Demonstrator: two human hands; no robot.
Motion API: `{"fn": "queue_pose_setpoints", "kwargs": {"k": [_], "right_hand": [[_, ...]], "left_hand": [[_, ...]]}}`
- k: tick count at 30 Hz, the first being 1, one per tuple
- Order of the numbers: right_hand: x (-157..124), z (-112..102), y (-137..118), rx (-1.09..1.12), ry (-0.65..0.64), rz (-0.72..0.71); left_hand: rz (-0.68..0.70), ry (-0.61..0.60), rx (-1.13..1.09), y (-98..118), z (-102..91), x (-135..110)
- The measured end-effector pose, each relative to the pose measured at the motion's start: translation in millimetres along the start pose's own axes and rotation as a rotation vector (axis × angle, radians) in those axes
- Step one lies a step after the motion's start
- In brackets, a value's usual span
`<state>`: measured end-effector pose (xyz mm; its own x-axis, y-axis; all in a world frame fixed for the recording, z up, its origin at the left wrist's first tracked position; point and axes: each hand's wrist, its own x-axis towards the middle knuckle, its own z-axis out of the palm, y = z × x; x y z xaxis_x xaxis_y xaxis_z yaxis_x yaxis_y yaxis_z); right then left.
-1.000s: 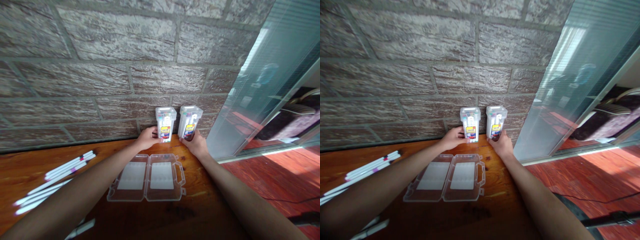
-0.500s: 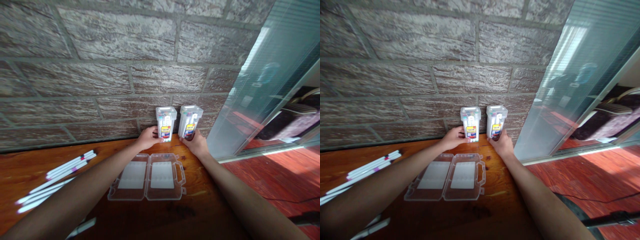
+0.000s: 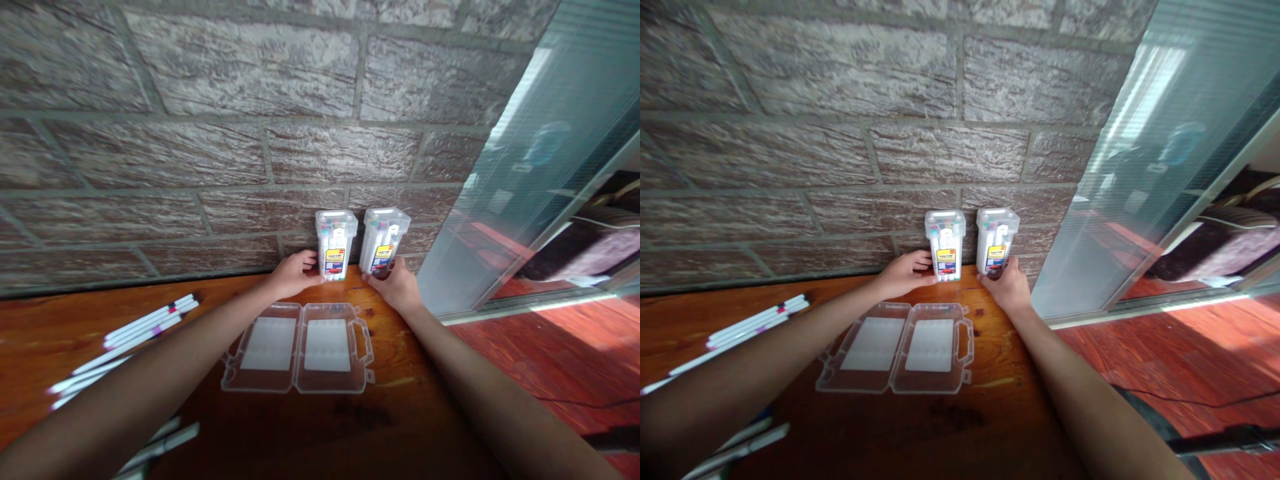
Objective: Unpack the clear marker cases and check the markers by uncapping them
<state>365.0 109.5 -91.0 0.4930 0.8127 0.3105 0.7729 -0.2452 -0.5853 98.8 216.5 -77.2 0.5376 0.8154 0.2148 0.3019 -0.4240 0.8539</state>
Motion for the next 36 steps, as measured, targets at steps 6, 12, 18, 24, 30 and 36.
{"fn": "queue_pose_setpoints", "kwargs": {"k": [6, 12, 18, 24, 30, 36], "right_hand": [[-2.2, -1.3, 6.9, 0.024, 0.061, -0.054], [-7.8, -4.7, 9.0, 0.074, 0.173, -0.098], [-18.2, -14.0, -0.8, 0.185, 0.324, -0.195], [-40.4, -29.6, -41.3, 0.333, 0.289, -0.303], [-73.8, -21.3, -121.8, 0.449, -0.146, -0.396], [-99.9, -12.0, -158.6, 0.464, -0.381, -0.501]], "left_hand": [[-0.008, -0.004, 0.206, 9.8, -43.2, -59.7], [-0.027, -0.019, 0.382, 15.9, -74.3, -120.2], [0.009, -0.039, 0.454, 24.8, -71.2, -150.0], [0.056, -0.085, 0.487, 35.4, -54.0, -179.4], [0.088, -0.088, 0.503, 42.3, -55.0, -198.7], [0.091, 0.076, 0.468, 43.4, -69.9, -203.7]]}}
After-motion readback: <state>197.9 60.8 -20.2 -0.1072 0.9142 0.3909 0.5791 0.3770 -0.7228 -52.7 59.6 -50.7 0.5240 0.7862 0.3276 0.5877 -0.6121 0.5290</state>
